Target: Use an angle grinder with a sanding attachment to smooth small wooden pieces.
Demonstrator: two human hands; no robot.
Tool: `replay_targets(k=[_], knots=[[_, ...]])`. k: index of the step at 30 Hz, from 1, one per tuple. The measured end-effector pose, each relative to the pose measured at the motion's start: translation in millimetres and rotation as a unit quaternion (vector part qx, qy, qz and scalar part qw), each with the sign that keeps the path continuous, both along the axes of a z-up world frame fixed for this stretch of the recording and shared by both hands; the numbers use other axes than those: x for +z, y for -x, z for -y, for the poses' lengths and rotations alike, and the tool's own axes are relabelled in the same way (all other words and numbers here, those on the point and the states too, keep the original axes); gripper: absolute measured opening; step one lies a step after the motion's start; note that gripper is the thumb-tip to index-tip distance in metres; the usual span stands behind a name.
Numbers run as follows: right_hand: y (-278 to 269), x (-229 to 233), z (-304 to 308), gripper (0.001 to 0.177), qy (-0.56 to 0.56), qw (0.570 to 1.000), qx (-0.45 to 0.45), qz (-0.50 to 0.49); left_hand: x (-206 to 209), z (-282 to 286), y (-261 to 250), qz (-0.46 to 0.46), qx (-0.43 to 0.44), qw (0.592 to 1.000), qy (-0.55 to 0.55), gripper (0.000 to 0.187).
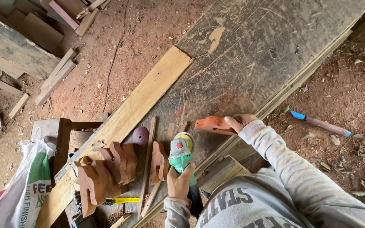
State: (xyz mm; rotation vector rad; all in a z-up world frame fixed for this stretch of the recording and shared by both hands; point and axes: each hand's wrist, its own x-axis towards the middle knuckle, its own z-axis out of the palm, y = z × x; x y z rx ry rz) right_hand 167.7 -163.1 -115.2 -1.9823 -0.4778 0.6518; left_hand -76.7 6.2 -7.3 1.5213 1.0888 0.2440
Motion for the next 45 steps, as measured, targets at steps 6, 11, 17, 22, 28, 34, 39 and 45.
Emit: replay_targets(k=[6, 11, 17, 22, 28, 34, 39, 45], knots=[[-12, -3, 4, 0.084, 0.222, 0.925, -0.079, 0.297, 1, 9, -6, 0.004, -0.013, 1.0, 0.015, 0.032], [-21, -35, 0, 0.042, 0.021, 0.931, -0.188, 0.313, -12, 8, -13, 0.047, -0.028, 0.998, 0.035, 0.033], [-18, 0, 16, 0.049, -0.059, 0.978, 0.014, 0.199, 7, 14, -28, 0.02, -0.023, 0.999, 0.042, 0.032], [-40, 1, -18, 0.034, 0.183, 0.969, -0.109, 0.129, 10, 16, -29, 0.003, -0.031, 0.999, 0.024, 0.031], [-59, -48, -6, 0.062, 0.009, 0.943, -0.096, 0.318, 13, 16, -29, -0.01, -0.031, 0.999, 0.021, 0.033], [-38, -85, 5, 0.109, 0.075, 0.921, 0.061, 0.377, 13, 12, -37, -0.034, -0.052, 0.998, -0.004, 0.027], [-15, -82, 2, 0.107, 0.082, 0.94, -0.005, 0.332, 29, 16, -70, -0.081, -0.159, 0.981, -0.081, 0.054], [-18, -66, 3, 0.093, 0.151, 0.952, 0.037, 0.265, -32, -17, -71, -0.1, -0.152, 0.981, -0.065, 0.063]])
